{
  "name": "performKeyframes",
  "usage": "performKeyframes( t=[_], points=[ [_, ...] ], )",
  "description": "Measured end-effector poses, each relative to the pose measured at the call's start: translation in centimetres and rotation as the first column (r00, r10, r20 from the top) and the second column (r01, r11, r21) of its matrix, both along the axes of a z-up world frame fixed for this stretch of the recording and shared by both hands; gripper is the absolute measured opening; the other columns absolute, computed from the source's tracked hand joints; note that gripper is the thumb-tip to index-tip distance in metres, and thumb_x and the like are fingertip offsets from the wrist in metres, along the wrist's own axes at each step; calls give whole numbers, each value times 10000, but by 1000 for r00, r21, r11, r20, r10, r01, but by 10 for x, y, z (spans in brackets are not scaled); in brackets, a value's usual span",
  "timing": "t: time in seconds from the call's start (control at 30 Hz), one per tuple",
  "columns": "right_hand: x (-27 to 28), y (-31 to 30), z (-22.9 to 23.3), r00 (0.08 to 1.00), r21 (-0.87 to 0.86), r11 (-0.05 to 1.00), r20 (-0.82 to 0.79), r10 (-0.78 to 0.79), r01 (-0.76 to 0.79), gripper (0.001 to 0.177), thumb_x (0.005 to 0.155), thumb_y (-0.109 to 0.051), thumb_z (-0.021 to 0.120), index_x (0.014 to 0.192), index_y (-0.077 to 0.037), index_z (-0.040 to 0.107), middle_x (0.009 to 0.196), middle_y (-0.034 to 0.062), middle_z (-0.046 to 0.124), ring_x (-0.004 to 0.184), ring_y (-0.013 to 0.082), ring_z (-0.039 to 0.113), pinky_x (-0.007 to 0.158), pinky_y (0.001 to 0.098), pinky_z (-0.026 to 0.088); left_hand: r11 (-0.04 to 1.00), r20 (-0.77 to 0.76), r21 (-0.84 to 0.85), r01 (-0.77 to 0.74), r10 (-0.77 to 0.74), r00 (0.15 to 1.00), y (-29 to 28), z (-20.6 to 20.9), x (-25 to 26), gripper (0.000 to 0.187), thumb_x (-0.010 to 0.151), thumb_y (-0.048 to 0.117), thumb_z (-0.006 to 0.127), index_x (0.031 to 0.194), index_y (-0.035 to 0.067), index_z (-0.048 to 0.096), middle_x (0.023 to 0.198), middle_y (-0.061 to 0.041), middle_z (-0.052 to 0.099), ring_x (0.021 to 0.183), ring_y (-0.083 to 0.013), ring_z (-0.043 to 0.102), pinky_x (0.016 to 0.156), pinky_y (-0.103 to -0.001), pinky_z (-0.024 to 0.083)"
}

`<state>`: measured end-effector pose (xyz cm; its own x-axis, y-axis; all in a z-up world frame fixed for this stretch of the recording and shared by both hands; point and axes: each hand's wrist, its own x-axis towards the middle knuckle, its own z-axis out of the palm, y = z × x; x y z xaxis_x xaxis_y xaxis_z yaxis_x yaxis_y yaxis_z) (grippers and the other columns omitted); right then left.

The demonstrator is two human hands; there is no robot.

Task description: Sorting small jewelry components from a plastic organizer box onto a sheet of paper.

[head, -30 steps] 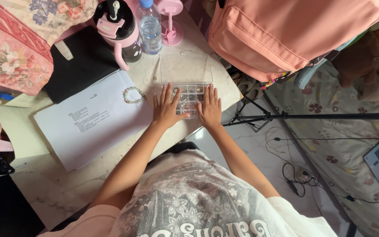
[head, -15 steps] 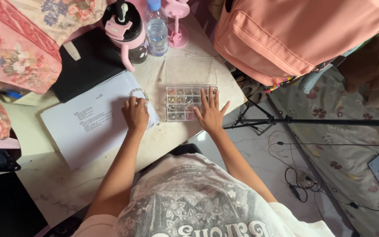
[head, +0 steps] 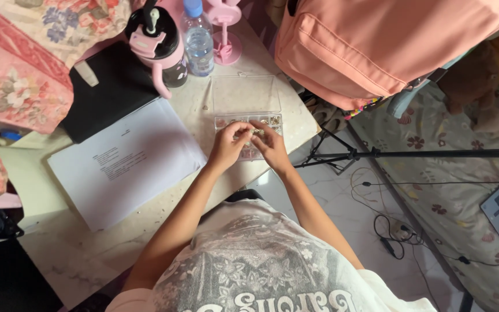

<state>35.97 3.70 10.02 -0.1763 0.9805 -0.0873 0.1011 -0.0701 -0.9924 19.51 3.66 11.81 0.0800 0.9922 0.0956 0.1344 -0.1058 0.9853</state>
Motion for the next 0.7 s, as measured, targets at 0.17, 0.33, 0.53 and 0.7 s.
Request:
performKeyframes(
  t=[0.17,0.33,0.53,0.7],
  points=[
    [8,6,1,970,-225,974,-228,-89,36,260,951,-27,691,1210,-9,683,862,154,757,766,222,764,683,361,652,983,183,-183,1,33,982,12,-21,-13,140,961,93,693,1080,41,746,871,-139,734,775,-201,724,702,-334,623],
    [7,8,7,915,-353,935,-366,-172,35,284,938,-35,708,1211,13,650,969,192,758,857,289,782,744,422,675,893,359,-448,-48,229,905,13,-52,-25,182,996,141,623,1120,43,713,924,-112,734,784,-137,725,729,-279,642],
    [-15,13,42,916,-308,940,-402,11,-146,434,977,38,545,1410,16,571,1171,164,735,1103,236,718,960,397,596,762,507,-626,167,234,830,0,-35,-29,465,995,362,664,1280,0,605,1089,-176,696,920,-266,726,778,-455,657],
    [-18,16,86,953,-76,960,-165,254,-269,457,922,105,610,1372,28,607,1169,269,722,1093,309,706,919,369,580,729,610,-631,267,253,751,3,-35,-42,376,1027,404,609,1202,71,595,1157,-167,695,1034,-308,709,862,-443,628]
  ],
)
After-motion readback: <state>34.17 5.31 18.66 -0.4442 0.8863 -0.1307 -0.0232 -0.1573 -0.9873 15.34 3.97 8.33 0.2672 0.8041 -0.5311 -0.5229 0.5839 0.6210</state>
